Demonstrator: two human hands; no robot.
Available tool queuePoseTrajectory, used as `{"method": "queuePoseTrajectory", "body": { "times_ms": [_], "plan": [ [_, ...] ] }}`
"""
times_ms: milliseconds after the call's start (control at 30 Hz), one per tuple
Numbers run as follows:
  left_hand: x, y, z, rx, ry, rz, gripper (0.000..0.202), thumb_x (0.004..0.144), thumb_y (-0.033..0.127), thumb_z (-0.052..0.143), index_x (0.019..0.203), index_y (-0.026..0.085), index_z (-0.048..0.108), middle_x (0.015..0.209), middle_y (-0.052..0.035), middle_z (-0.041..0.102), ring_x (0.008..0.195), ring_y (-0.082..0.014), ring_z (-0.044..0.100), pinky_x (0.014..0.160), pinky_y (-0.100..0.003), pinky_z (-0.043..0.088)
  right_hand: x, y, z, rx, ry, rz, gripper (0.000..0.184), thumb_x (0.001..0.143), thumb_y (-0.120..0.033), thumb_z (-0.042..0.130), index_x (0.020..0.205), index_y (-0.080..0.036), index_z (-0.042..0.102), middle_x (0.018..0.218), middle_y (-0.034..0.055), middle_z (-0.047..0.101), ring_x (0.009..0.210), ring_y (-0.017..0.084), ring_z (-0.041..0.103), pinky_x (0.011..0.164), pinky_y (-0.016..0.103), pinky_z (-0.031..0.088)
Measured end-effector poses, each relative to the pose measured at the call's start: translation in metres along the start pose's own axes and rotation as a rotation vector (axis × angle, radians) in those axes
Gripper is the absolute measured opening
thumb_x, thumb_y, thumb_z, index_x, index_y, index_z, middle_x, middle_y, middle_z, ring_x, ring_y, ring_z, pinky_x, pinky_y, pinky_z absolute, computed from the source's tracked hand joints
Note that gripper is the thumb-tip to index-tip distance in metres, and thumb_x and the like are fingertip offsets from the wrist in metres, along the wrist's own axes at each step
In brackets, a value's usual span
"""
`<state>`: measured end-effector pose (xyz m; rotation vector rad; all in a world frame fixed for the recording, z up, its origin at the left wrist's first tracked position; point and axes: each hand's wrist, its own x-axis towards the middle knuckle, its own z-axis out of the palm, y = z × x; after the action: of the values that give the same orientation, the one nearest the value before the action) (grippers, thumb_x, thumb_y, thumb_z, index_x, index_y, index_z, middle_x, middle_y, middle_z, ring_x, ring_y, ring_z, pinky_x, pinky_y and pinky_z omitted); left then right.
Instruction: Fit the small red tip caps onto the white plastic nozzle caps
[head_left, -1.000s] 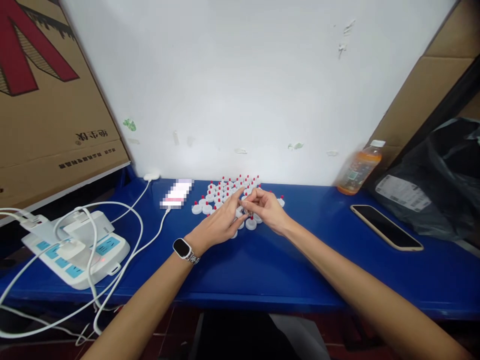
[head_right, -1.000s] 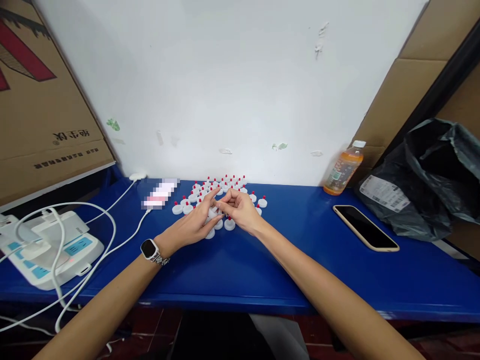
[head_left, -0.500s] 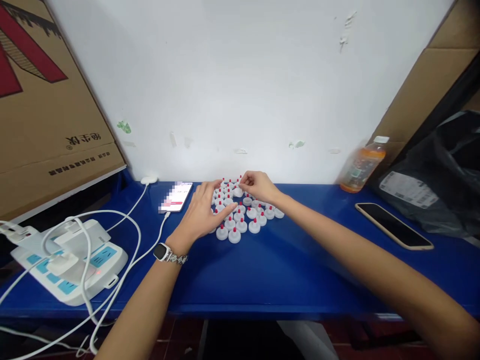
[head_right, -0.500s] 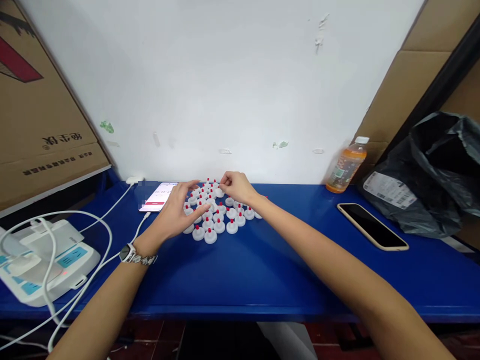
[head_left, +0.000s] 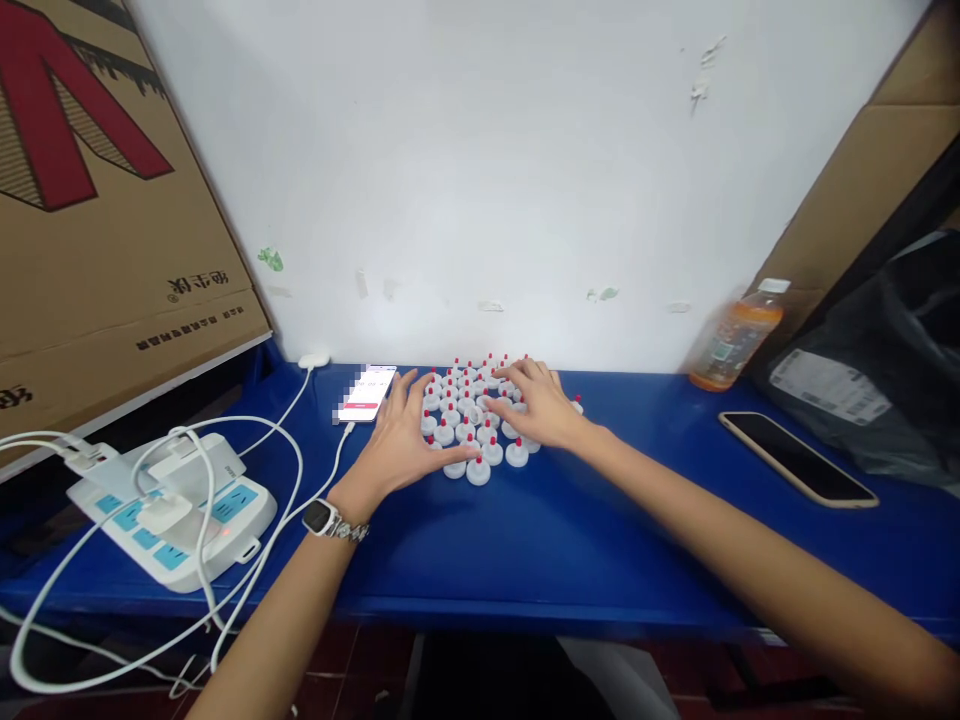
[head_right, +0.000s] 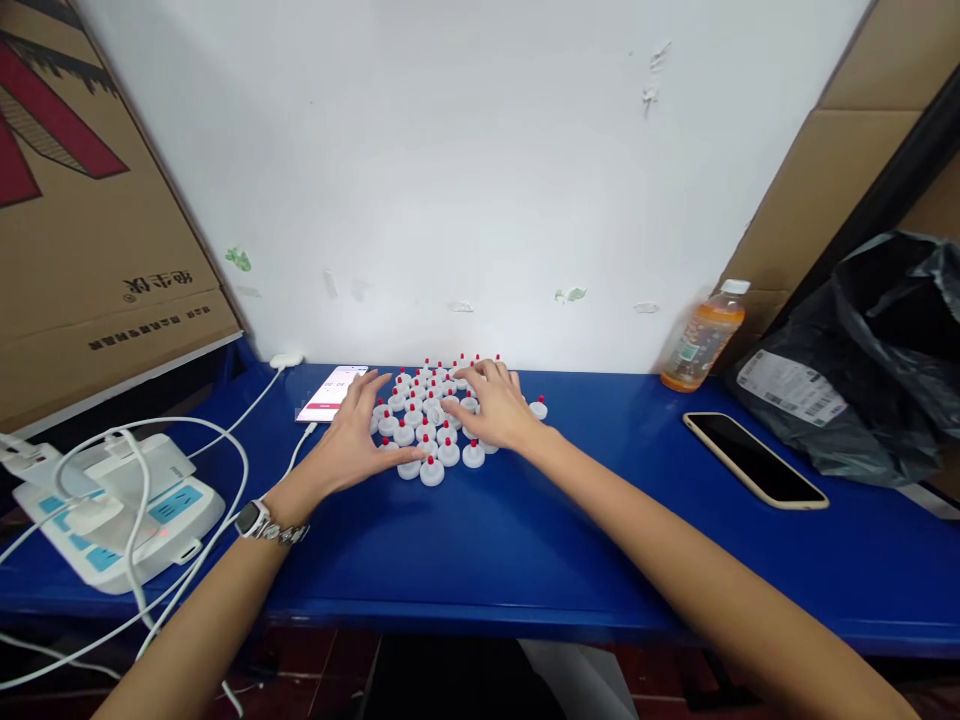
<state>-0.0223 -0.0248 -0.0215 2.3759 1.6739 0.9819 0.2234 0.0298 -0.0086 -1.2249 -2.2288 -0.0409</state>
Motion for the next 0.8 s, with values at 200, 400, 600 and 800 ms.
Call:
{"method": "queuePoseTrajectory", "body": {
  "times_ms": [200,400,600,800],
  "plan": [
    [-0.019,0.001,0.015,0.057,-0.144,-0.088,0.133,0.054,0.08,0.075,0.159,0.033,0.007,0.166,-0.0187,0.003,0.15,-0.0515,0.006,0.112,-0.075,0.023,-0.053,-0.015,0.001,-0.135,-0.132,-0.008,0.085,0.08,-0.08,0.05,0.152,-0.037,0.039,0.164,0.0115,0.022,0.148,0.048,0.013,0.112,0.07,0.015],
    [-0.006,0.013,0.035,0.079,-0.158,-0.074,0.126,0.058,0.083,0.069,0.158,0.033,0.013,0.167,-0.018,0.005,0.151,-0.049,0.004,0.113,-0.073,0.021,-0.048,-0.007,0.011,-0.14,-0.173,0.035,0.08,0.084,-0.08,0.042,0.153,-0.041,0.037,0.166,0.0086,0.019,0.15,0.047,0.01,0.113,0.074,0.009],
    [0.023,0.018,0.053,0.058,-0.163,-0.045,0.119,0.062,0.084,0.066,0.157,0.028,0.021,0.165,-0.0205,0.006,0.152,-0.0439,0.012,0.114,-0.065,0.029,-0.028,0.011,0.021,-0.149,-0.174,0.076,0.074,0.087,-0.075,0.043,0.152,-0.04,0.039,0.166,0.0092,0.02,0.151,0.045,0.009,0.113,0.073,0.008],
    [0.052,0.014,0.067,0.047,-0.148,-0.075,0.118,0.061,0.082,0.069,0.154,0.023,0.029,0.163,-0.0226,0.014,0.15,-0.0435,0.021,0.115,-0.059,0.031,-0.006,0.034,0.031,-0.152,-0.177,0.116,0.071,0.089,-0.073,0.041,0.152,-0.04,0.039,0.164,0.0114,0.024,0.152,0.043,0.009,0.113,0.074,0.006]
  ]
}}
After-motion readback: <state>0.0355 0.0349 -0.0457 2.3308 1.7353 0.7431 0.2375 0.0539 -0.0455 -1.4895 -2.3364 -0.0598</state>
